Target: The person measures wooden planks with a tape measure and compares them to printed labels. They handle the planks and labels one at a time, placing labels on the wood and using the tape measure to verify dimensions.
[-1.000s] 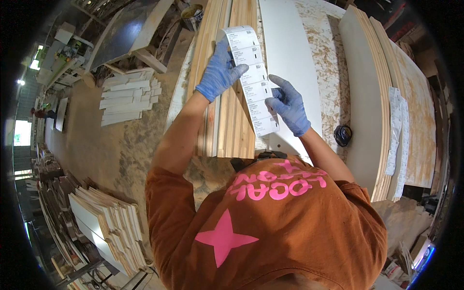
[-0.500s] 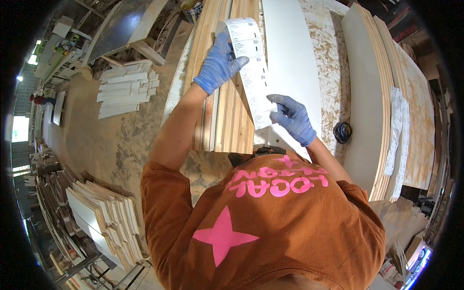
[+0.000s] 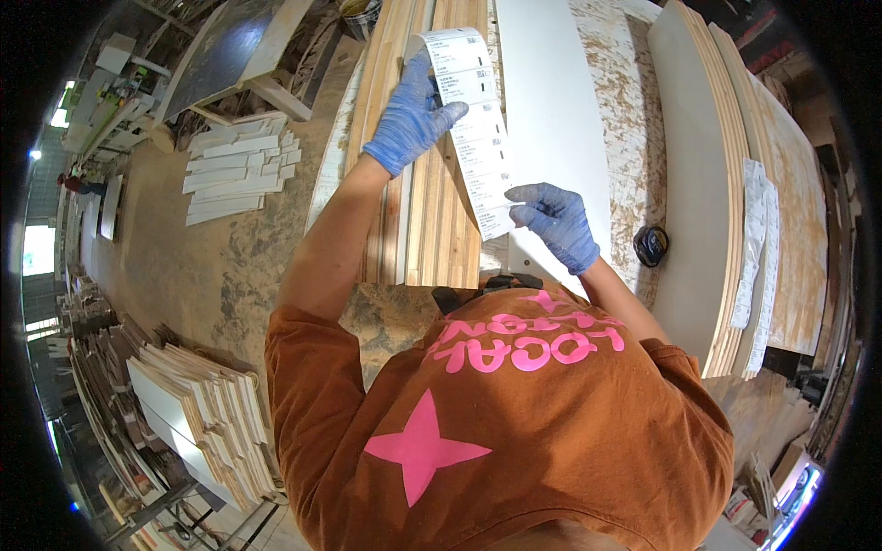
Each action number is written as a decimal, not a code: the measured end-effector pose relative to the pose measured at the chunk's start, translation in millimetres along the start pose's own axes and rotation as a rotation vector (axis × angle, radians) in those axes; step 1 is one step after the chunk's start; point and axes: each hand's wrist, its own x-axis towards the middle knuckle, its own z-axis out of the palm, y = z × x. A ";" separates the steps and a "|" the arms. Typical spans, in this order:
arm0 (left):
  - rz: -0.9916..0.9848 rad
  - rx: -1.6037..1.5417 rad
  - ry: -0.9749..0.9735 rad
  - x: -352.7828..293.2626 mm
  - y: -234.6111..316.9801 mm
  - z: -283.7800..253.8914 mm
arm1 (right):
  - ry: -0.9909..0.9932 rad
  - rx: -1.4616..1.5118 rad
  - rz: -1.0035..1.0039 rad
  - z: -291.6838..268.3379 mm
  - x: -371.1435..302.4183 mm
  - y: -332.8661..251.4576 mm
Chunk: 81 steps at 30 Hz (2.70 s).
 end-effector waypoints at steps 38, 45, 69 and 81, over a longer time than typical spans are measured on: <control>-0.031 -0.080 -0.002 0.0 6.1 -1.6 | 0.009 0.508 0.174 -20.4 -16.2 41.9; -0.149 -0.089 0.046 -0.9 3.1 -2.4 | 0.514 0.530 0.294 -80.9 -9.6 92.3; -0.097 -0.104 0.044 1.5 -7.2 -5.4 | 0.386 0.455 0.163 -80.7 -9.2 74.9; -0.095 -0.040 0.008 -1.5 3.9 -9.9 | 0.271 0.423 0.119 -78.3 -5.9 70.2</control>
